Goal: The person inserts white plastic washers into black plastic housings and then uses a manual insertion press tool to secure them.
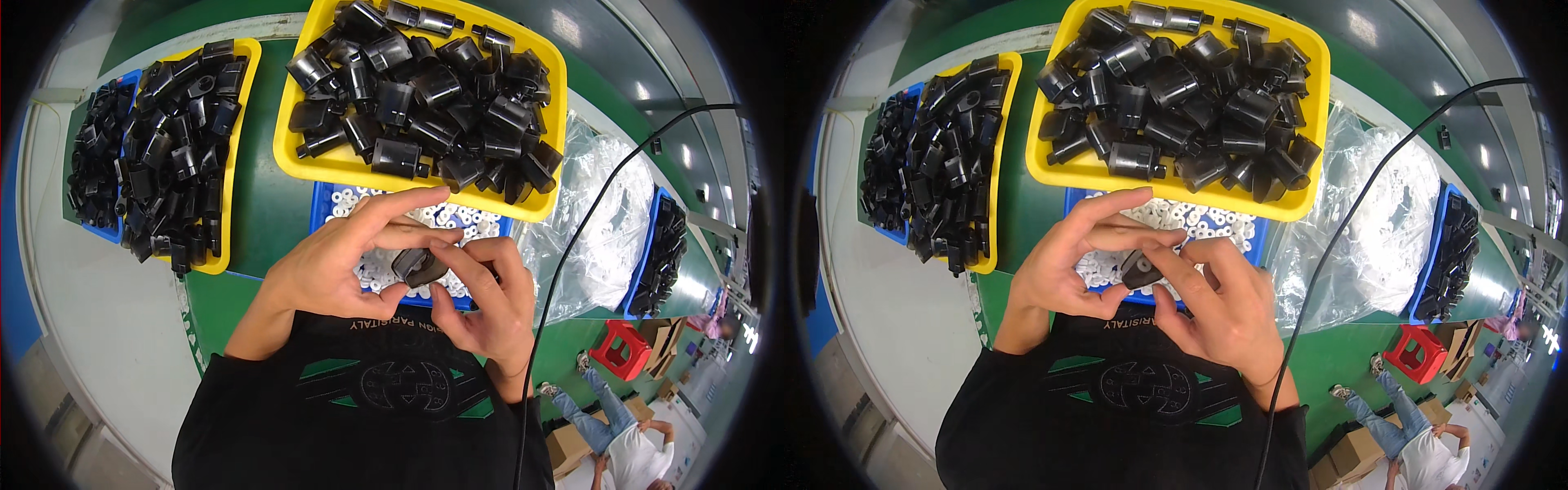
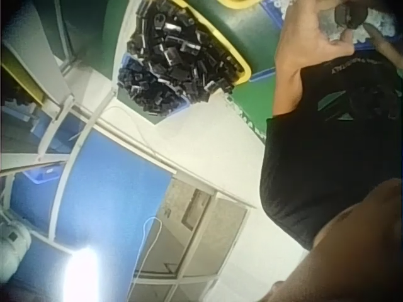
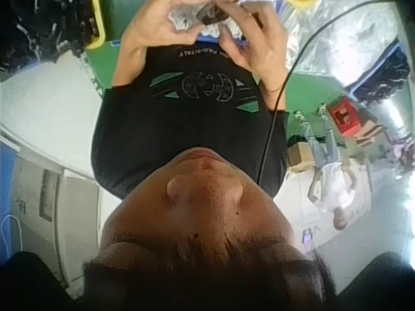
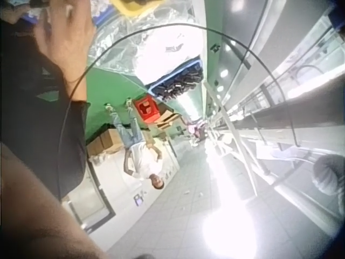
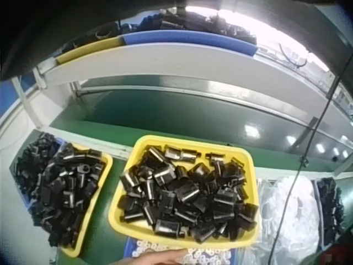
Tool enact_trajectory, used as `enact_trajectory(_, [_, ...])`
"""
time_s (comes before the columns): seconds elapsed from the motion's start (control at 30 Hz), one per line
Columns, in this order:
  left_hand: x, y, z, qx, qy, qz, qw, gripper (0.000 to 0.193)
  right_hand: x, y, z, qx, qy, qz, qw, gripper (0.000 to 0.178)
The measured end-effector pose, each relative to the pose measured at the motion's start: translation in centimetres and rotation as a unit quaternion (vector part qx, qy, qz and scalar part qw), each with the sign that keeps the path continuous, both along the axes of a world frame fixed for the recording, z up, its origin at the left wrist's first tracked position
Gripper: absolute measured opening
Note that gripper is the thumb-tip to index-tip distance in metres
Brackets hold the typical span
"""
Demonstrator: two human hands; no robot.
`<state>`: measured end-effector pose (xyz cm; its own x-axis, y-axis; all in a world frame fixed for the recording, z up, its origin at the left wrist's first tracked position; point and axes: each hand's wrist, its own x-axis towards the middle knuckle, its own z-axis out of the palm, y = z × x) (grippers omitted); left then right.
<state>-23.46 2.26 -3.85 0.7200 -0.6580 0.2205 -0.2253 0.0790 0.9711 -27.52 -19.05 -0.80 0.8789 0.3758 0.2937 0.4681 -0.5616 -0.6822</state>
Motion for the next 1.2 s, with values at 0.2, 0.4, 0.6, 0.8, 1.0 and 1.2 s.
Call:
enact_trajectory(0.2, [-0.3,0.0,0.1,-0.034,0.055,-0.014,0.998,0.091,-0.2,-0.1,0.5,-0.008,0.022,0.010,1.000,0.045])
enact_trajectory(0.4, [0.5,0.7,0.3,-0.022,0.025,0.013,0.999,0.085,-0.4,-0.4,1.0,0.027,-0.031,-0.006,0.999,0.039])
enact_trajectory(0.6, [0.8,2.8,0.1,-0.005,-0.005,0.158,0.987,0.036,-0.5,-0.5,-0.7,0.028,0.000,-0.070,0.997,0.039])
enact_trajectory(0.8, [0.4,2.0,-0.4,0.028,-0.007,0.155,0.987,0.031,-0.7,-0.9,-0.8,0.024,0.000,-0.080,0.997,0.038])
enact_trajectory(1.0, [0.3,-0.1,1.0,0.102,-0.037,0.093,0.990,0.050,-0.8,-1.1,-0.6,0.035,-0.005,-0.070,0.997,0.039])
enact_trajectory(1.2, [0.1,-3.4,-0.7,0.051,-0.075,0.011,0.996,0.034,-0.8,-0.5,0.5,0.065,0.000,-0.021,0.998,0.037])
